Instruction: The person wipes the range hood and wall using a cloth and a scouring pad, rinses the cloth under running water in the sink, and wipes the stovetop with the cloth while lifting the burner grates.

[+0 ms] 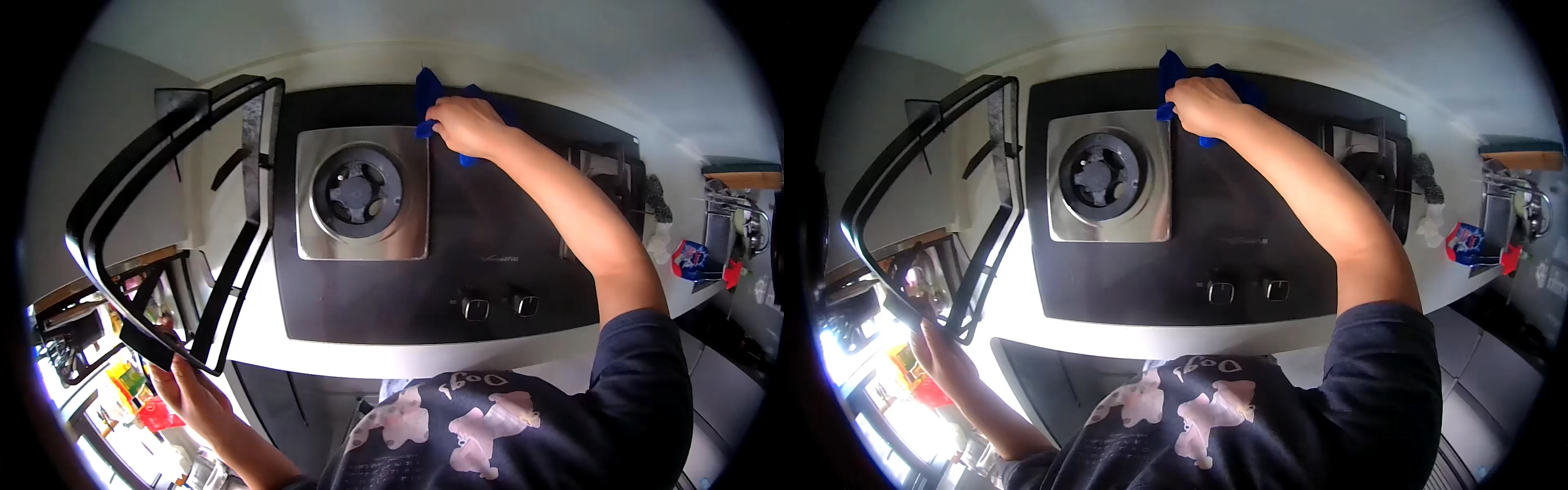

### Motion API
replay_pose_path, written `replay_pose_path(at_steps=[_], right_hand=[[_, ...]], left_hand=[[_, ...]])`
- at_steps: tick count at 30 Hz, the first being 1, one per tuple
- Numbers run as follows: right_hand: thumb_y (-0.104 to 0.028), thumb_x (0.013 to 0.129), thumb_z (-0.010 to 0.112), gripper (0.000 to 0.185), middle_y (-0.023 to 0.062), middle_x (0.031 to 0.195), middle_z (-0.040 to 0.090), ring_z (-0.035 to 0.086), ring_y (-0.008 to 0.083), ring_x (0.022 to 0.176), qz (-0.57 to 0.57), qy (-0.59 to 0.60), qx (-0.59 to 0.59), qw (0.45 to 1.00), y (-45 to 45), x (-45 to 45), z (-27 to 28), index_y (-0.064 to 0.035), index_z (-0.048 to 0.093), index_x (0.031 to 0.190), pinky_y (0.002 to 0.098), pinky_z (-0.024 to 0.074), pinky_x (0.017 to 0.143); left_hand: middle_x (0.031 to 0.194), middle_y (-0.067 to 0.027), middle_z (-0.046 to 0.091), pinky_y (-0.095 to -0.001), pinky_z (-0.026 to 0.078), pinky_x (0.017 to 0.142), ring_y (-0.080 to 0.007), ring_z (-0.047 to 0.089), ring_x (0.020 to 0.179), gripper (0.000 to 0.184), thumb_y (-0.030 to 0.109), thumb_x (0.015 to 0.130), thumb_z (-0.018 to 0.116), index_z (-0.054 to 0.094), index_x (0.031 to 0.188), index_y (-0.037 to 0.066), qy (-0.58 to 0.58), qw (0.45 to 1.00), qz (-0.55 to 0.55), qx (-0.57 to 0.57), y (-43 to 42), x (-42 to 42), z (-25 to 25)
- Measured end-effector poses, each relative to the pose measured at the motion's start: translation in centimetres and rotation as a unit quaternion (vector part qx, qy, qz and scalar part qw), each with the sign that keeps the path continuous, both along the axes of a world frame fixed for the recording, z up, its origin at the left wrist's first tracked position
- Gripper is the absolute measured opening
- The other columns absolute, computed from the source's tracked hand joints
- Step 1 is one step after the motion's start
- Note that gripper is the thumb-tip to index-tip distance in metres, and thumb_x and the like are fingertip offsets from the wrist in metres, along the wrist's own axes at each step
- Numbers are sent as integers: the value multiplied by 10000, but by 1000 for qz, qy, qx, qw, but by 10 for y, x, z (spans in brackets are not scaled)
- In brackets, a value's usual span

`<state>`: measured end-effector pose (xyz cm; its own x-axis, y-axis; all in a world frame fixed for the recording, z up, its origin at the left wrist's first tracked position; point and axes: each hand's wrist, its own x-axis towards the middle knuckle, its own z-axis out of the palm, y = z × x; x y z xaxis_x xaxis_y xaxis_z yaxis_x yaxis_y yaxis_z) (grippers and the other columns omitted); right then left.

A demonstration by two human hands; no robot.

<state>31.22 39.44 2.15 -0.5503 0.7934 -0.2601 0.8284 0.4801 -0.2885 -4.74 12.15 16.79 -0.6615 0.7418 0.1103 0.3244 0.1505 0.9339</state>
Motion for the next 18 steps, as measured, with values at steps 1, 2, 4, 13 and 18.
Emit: replay_pose_path(at_steps=[1, 2, 4, 13, 18], right_hand=[[-155, 835, 507, 195, 111, 970, 581, 557, 305, 941, 4, -15, -8, 1000, 3, -7, 2, -60, 608, 972, 425, 451, 792], [-158, 829, 515, 201, 113, 974, 581, 555, 306, 949, 8, -7, -20, 1000, 6, -22, 1, -61, 610, 978, 424, 450, 796], [-166, 816, 531, 208, 125, 977, 596, 561, 312, 951, 27, 6, -10, 1000, 18, -69, -7, -64, 620, 974, 425, 453, 790], [-130, 715, 563, 249, 148, 951, 623, 595, 324, 903, 68, 22, 0, 997, 30, -123, -20, -78, 630, 949, 436, 479, 753], [-129, 753, 544, 198, 141, 955, 607, 579, 316, 932, 89, 29, -2, 996, 25, -99, -10, -68, 633, 920, 435, 472, 771]], left_hand=[[1181, -132, 531, -269, 359, 921, -175, 497, 1091, 352, 153, 914, 468, 440, 1214, -31, 4, 999, -28, 15, 1, 1, 1], [1188, -137, 524, -282, 360, 932, -185, 492, 1110, 345, 132, 911, 465, 440, 1214, -30, -10, 999, -36, 15, -1, -1, 2], [1199, -164, 512, -352, 310, 997, -238, 456, 1162, 361, 103, 892, 483, 433, 1224, -29, -21, 998, -38, 48, 2, 3, 3], [1119, -143, 535, -387, 288, 1010, -260, 461, 1136, 415, 178, 827, 610, 474, 1154, -39, -4, 999, -18, 43, 16, 20, 8], [1136, -162, 525, -394, 274, 1022, -263, 456, 1138, 367, 155, 821, 601, 494, 1114, -39, -39, 994, -34, 94, 10, 2, -2]])
